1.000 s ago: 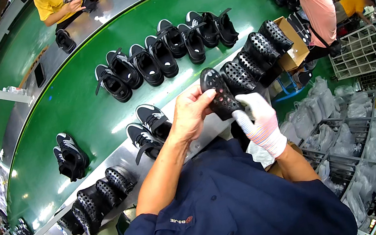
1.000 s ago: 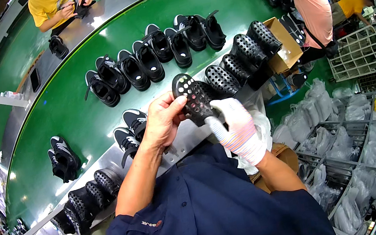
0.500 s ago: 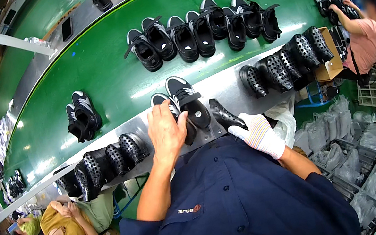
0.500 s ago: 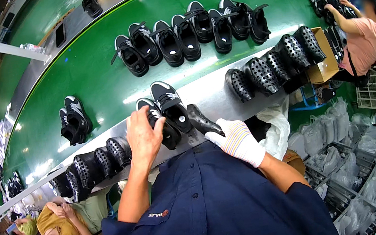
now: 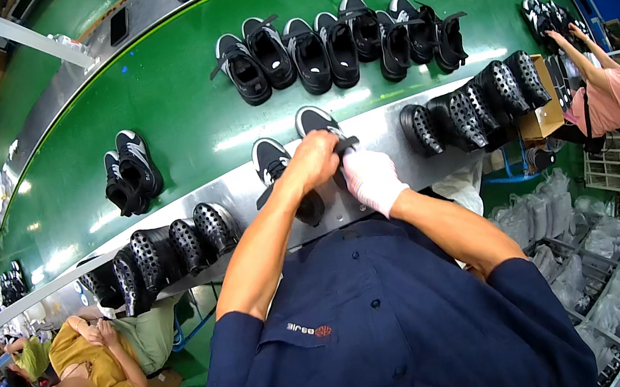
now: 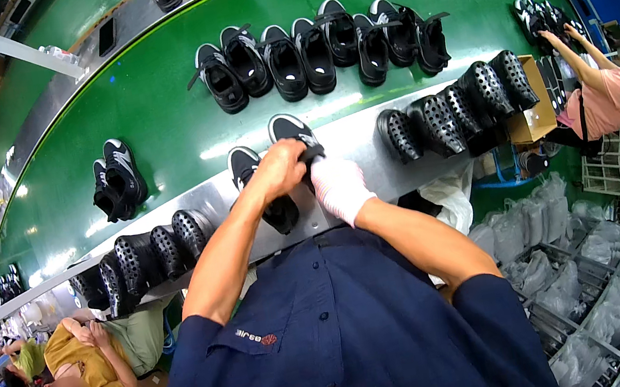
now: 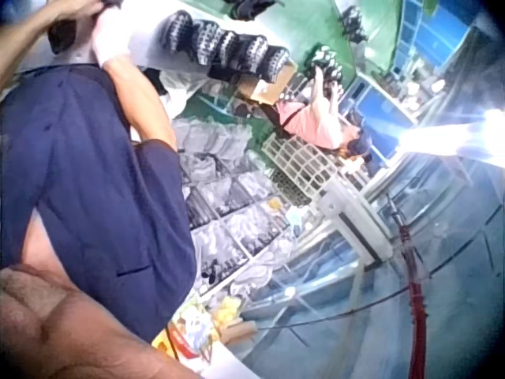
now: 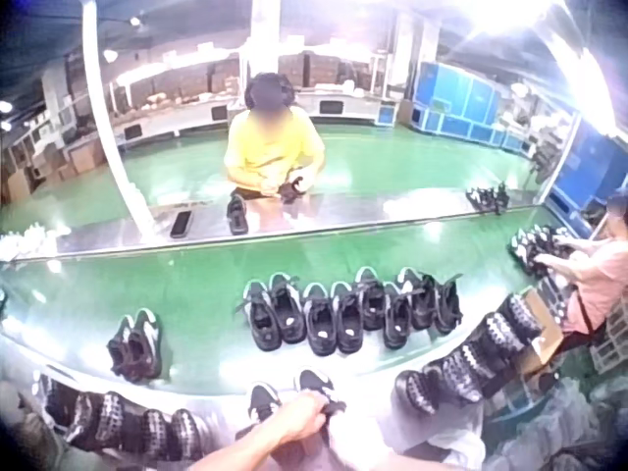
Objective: The person sorts shoe components from a large bag and then attaches straps to finished shoes on a conveyor belt.
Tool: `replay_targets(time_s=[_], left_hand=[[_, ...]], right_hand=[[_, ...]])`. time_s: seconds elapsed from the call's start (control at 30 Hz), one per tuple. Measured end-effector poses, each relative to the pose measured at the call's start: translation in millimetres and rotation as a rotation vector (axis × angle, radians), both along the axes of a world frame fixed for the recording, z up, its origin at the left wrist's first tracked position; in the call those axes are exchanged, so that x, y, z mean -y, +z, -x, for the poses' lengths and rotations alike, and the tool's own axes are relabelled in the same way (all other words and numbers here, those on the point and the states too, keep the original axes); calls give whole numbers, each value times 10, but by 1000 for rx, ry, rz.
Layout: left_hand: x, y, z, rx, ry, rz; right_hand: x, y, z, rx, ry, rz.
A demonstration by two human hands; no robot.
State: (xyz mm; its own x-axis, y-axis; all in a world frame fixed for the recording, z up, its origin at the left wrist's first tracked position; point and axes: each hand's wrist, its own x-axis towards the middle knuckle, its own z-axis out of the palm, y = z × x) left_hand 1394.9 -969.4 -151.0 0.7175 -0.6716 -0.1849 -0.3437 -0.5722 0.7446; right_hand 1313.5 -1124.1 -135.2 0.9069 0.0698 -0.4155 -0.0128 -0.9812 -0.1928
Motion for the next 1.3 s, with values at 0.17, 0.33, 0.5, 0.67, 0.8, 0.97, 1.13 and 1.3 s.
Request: replay_targets(time_s=[0.17, 0.33, 0.5, 0.67, 0.8, 0.97, 1.13, 1.3], left_hand=[[-88, -40, 306, 188, 428, 162], [182, 22, 571, -163, 559, -40], [368, -94, 482, -87, 725, -119], [151, 271, 792, 178, 686, 33], [-439, 404, 1497, 26, 845, -308], [-279, -292, 1437, -23, 937, -91], [-484, -106, 1639, 244, 952, 24], [-1589, 624, 1939, 652, 1373, -532]], right_hand=[[32, 193, 34, 30, -129, -233], [271, -216, -23, 233, -151, -204], [113, -309, -343, 44, -225, -113], [166, -381, -405, 58, -220, -84], [206, -391, -372, 71, -115, -46], [110, -340, -94, 64, -6, -69], [246, 174, -17, -124, 84, 34], [153, 691, 205, -99, 100, -272]])
